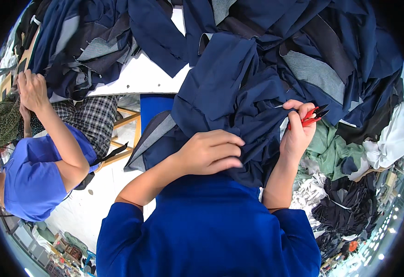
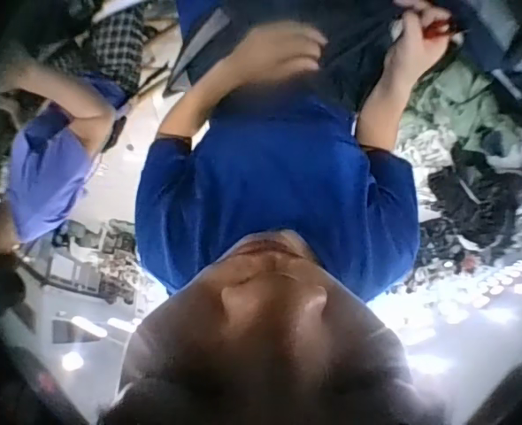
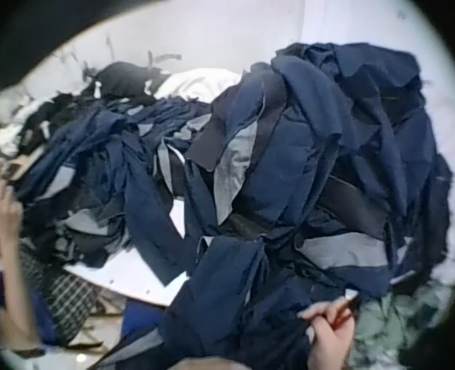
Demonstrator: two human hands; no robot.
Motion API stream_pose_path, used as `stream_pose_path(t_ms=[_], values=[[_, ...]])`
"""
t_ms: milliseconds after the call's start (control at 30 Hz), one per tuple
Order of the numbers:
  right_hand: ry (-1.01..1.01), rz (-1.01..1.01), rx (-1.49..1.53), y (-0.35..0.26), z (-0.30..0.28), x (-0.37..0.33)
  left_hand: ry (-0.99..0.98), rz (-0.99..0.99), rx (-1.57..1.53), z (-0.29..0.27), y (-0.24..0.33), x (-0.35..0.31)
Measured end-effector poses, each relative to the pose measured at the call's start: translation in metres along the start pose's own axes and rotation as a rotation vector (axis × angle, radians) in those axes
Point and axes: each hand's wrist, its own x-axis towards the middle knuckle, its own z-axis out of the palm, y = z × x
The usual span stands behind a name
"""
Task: Trimming loose threads from fabric pieces using nippers.
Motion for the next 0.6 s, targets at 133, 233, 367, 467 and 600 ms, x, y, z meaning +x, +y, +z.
stream_pose_path(t_ms=[133, 233, 367, 467, 600], values=[[0.007, 0.016, 0.096, -0.002, 0.001, 0.0, 0.118, -0.503, -0.175, 0.014, 0.007, 0.006], [0.037, 0.046, 0.099, -0.004, 0.0, -0.001, 0.041, -0.233, 0.142, 0.017, 0.004, 0.011], [0.048, 0.0, 0.138, -0.002, -0.001, 0.001, 0.054, -0.108, 0.289, 0.017, 0.003, 0.016], [0.048, 0.005, 0.142, -0.001, -0.006, 0.002, 0.165, -0.129, 0.143, 0.001, 0.004, 0.017], [0.151, -0.082, 0.084, -0.005, -0.004, 0.002, 0.265, -0.163, 0.082, -0.02, 0.004, 0.022]])
